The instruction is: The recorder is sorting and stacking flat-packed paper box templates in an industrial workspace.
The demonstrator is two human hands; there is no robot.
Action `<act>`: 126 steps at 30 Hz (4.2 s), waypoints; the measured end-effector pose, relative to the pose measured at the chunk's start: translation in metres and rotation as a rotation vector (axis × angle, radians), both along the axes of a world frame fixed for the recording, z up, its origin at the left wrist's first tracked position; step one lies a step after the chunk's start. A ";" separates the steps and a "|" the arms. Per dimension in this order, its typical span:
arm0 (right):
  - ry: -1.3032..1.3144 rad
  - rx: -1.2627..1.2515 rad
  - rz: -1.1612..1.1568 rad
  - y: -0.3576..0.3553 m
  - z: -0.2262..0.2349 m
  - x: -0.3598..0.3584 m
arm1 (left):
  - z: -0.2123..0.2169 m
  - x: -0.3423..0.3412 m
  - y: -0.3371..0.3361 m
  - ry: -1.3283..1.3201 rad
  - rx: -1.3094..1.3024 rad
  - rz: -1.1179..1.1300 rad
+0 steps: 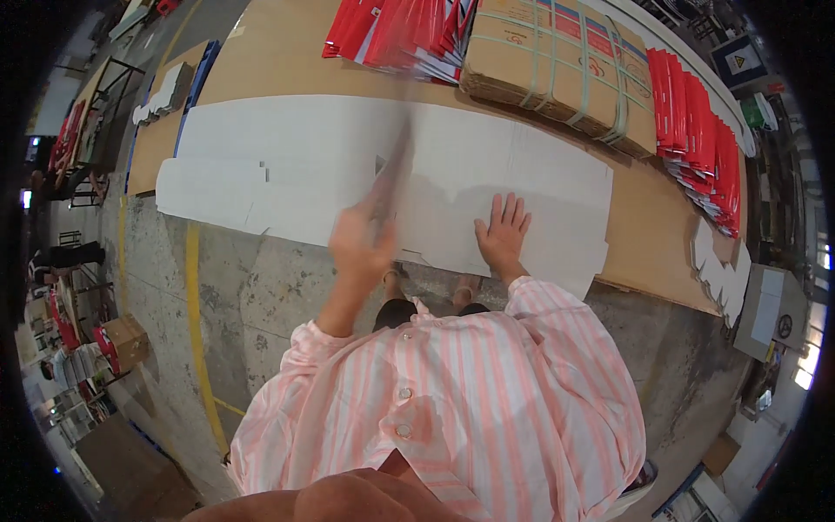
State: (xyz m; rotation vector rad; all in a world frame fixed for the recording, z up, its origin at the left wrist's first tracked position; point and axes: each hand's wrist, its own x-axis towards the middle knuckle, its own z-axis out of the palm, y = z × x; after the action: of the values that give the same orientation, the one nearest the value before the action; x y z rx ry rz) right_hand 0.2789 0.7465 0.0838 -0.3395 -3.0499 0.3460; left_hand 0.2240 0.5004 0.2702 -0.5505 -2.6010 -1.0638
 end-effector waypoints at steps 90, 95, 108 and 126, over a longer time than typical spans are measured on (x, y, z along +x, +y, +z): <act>-0.138 -0.403 0.247 -0.232 0.035 -0.237 | -0.155 -0.067 -0.164 -0.698 1.704 0.528; -0.055 -0.381 0.226 -0.252 0.041 -0.249 | -0.166 -0.066 -0.173 -0.804 1.776 0.435; -0.047 -0.722 0.321 -0.254 0.061 -0.259 | -0.147 -0.079 -0.183 -0.740 1.756 0.414; 0.030 0.167 -0.344 0.031 -0.001 0.001 | -0.175 -0.075 -0.183 -0.755 1.475 0.553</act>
State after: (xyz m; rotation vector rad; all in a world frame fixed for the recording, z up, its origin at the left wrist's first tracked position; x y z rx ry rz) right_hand 0.2795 0.7772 0.0830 -0.8217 -2.8880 0.0756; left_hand 0.1488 0.3176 0.0954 0.9642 -1.3532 -2.6583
